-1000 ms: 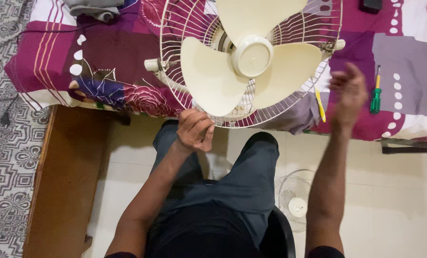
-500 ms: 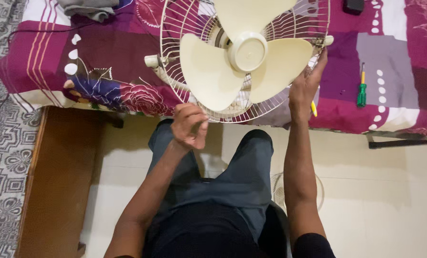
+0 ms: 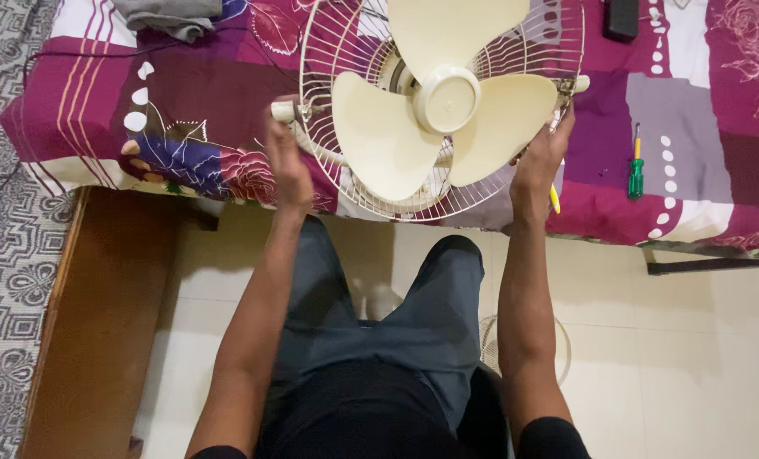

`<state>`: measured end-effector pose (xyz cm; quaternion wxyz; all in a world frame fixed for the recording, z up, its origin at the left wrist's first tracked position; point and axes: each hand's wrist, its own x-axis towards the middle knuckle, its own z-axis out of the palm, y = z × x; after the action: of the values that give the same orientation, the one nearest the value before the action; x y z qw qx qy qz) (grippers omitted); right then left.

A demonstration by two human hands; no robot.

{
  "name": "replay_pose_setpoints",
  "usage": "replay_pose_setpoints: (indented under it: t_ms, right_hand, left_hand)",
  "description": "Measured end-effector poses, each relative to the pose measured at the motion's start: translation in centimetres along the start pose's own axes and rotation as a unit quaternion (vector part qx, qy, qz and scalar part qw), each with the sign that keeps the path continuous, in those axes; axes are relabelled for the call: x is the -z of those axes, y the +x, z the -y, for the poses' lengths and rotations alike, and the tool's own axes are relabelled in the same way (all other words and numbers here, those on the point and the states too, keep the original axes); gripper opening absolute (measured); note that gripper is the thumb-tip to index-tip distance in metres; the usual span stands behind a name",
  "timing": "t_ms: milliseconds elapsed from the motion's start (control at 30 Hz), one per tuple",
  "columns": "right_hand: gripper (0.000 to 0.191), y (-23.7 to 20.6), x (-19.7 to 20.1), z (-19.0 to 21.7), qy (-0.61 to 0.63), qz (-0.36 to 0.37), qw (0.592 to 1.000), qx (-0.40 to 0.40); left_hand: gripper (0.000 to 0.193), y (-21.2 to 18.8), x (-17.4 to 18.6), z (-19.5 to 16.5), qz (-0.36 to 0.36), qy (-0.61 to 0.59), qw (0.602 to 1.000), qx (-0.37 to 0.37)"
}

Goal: The person uses a screwdriver to tighten screws on the neck and base of a white electric fan placed on a bed. They rotate the fan head to access different fasteners and continue adjusting the assembly throughout the clip.

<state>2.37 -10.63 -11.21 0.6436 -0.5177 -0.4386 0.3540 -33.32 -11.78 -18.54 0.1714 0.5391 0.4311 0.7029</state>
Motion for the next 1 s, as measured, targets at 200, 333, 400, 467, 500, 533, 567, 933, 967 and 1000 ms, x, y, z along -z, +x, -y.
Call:
replay_pose_setpoints:
  t_ms: [200, 333, 400, 467, 500, 533, 567, 933, 967, 1000]
  right_hand:
    - [0.061, -4.3, 0.6, -4.1, 0.253, 0.051, 0.966, 0.024]
    - [0.060, -8.9, -1.9, -6.6, 0.336, 0.053, 0.936, -0.096]
    - [0.061, -9.9, -2.8, -6.6, 0.368, 0.097, 0.918, -0.112]
    - [0.062, -10.0, -3.1, -5.9, 0.349, 0.090, 0.926, -0.114]
    - [0.062, -10.1, -3.1, -5.4, 0.338, 0.088, 0.930, -0.116]
    - [0.061, -10.1, -3.1, -4.9, 0.344, 0.084, 0.927, -0.123]
    - [0.060, -10.2, -3.1, -4.4, 0.350, 0.082, 0.924, -0.128]
    - [0.057, -13.2, -1.6, 3.4, 0.260, 0.065, 0.951, -0.156]
    - [0.057, -13.5, -1.5, 4.4, 0.270, 0.069, 0.945, -0.169]
    - [0.057, -13.8, -1.5, 5.3, 0.280, 0.072, 0.940, -0.181]
  left_hand:
    - [0.058, -1.1, -2.3, 5.4, 0.016, -0.075, 0.991, 0.111]
    - [0.054, -1.2, -3.4, 7.8, -0.051, -0.045, 0.994, 0.088]
    - [0.052, -0.9, -3.8, 8.5, -0.060, -0.105, 0.990, 0.069]
    - [0.050, -0.4, -4.1, 8.6, -0.070, -0.113, 0.988, 0.076]
    - [0.049, -0.3, -4.2, 8.5, -0.076, -0.117, 0.987, 0.081]
    - [0.052, -0.1, -4.3, 8.3, -0.076, -0.111, 0.989, 0.063]
    - [0.055, 0.1, -4.3, 8.0, -0.078, -0.106, 0.990, 0.043]
    - [0.068, 0.1, -5.1, 5.0, -0.145, -0.047, 0.988, 0.021]
    - [0.069, 0.2, -5.0, 4.8, -0.150, -0.050, 0.987, 0.021]
    - [0.070, 0.3, -4.9, 4.7, -0.154, -0.052, 0.986, 0.022]
